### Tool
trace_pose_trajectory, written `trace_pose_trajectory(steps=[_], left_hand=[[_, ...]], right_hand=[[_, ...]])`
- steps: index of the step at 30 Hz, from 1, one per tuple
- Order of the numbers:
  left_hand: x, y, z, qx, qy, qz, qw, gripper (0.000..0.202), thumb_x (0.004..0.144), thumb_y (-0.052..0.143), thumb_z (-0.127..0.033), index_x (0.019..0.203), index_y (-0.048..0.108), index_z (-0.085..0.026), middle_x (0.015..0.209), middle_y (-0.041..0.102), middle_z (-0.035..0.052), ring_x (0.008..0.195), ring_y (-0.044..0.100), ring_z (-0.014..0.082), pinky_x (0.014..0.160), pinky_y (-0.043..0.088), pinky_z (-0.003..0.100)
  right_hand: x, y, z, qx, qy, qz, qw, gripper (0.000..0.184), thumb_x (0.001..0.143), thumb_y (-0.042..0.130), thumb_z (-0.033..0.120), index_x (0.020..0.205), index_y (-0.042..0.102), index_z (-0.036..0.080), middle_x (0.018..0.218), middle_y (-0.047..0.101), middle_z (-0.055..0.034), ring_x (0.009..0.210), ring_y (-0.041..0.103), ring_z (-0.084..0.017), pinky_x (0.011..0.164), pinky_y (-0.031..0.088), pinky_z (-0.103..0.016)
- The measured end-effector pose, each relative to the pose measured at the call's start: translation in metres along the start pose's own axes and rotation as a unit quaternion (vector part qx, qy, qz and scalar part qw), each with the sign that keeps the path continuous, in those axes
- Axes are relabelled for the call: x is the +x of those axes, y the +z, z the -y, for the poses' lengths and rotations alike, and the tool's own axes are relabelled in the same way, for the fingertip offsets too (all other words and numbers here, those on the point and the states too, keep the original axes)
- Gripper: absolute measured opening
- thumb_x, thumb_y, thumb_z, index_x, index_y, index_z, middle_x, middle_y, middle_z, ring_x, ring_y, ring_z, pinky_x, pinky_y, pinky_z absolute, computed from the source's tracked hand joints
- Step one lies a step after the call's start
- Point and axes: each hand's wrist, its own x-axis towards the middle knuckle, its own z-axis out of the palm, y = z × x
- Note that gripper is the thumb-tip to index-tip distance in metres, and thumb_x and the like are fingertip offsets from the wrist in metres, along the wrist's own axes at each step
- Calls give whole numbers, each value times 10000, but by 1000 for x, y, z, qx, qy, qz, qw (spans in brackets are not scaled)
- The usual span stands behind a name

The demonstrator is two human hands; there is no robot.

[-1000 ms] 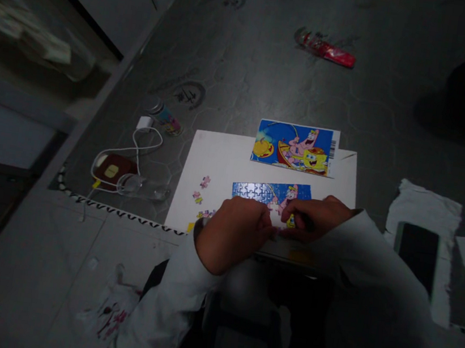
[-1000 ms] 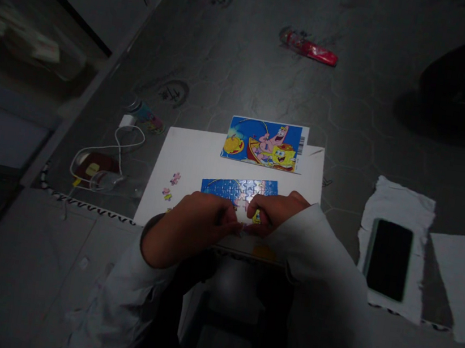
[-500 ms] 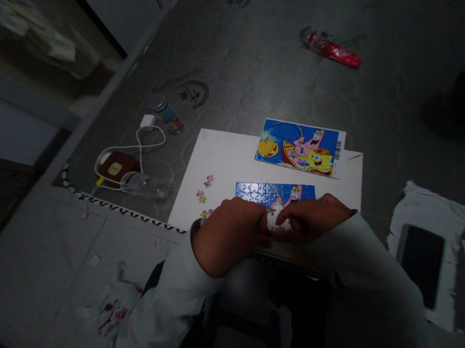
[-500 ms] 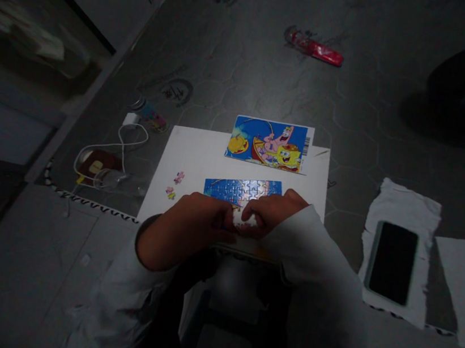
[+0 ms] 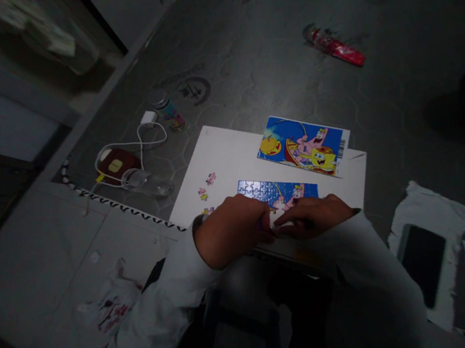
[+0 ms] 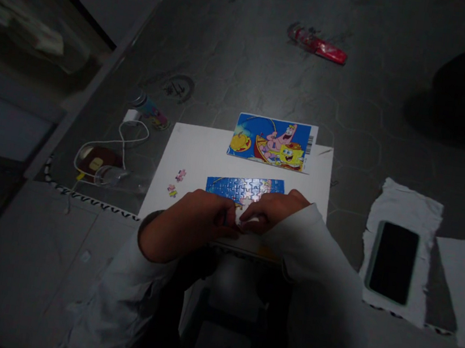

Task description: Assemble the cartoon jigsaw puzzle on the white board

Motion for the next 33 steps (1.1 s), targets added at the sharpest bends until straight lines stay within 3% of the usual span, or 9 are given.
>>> trace_pose_trajectory(steps=[6, 11, 15, 20, 25, 30, 33], left_hand=[[1, 4, 4, -9, 2, -1, 1000, 98, 934, 926, -324, 966, 866, -253, 880, 820, 10, 793, 702, 194, 747, 422, 316], [0, 2, 1, -2, 0, -2, 1000, 82, 942, 918, -318, 977, 876, -257, 914, 836, 19, 826, 717, 199, 756, 423, 317], [0, 0, 0, 2, -4, 6, 1000, 89, 956, 915, -323, 974, 871, -248, 906, 828, 18, 830, 716, 198, 748, 416, 316], [0, -2, 2, 3, -17, 10, 1000, 91, 968, 912, -334, 993, 869, -257, 931, 826, 14, 855, 718, 203, 760, 413, 319], [-2, -4, 1, 9, -19, -14, 1000, 132, 977, 914, -369, 1027, 860, -259, 968, 831, 14, 890, 724, 216, 770, 409, 327], [-3, -1, -3, -25, -29, -47, 998, 237, 976, 918, -465, 950, 834, -245, 892, 822, 1, 802, 704, 198, 718, 392, 321], [-10, -5, 1, -53, -33, -103, 993, 258, 982, 910, -492, 948, 834, -248, 850, 824, -11, 789, 717, 197, 748, 417, 329]], right_hand=[[-3, 4, 2, 51, 53, -22, 997, 96, 951, 822, 472, 954, 853, 381, 715, 747, 66, 665, 714, -175, 687, 460, -331], [-2, 3, 4, 43, 50, -7, 998, 109, 951, 778, 458, 939, 867, 396, 728, 765, 52, 716, 742, -201, 699, 458, -354], [-1, 3, 9, 29, 87, -3, 996, 73, 924, 790, 405, 919, 858, 378, 719, 749, 46, 718, 739, -212, 723, 464, -372], [-8, 7, 0, 64, 41, -64, 995, 114, 938, 772, 341, 1016, 849, 373, 720, 742, 72, 692, 731, -182, 717, 460, -350], [-14, 13, -13, 53, 121, -94, 987, 193, 791, 925, 272, 941, 825, 342, 599, 637, 103, 567, 646, -162, 640, 415, -331], [-22, 8, -5, 75, 94, -124, 985, 132, 867, 867, 290, 974, 807, 338, 657, 680, 83, 621, 669, -177, 657, 415, -333], [-28, 3, -2, 83, 114, -139, 980, 78, 909, 847, 383, 940, 795, 335, 641, 672, 70, 597, 640, -187, 638, 407, -345]])
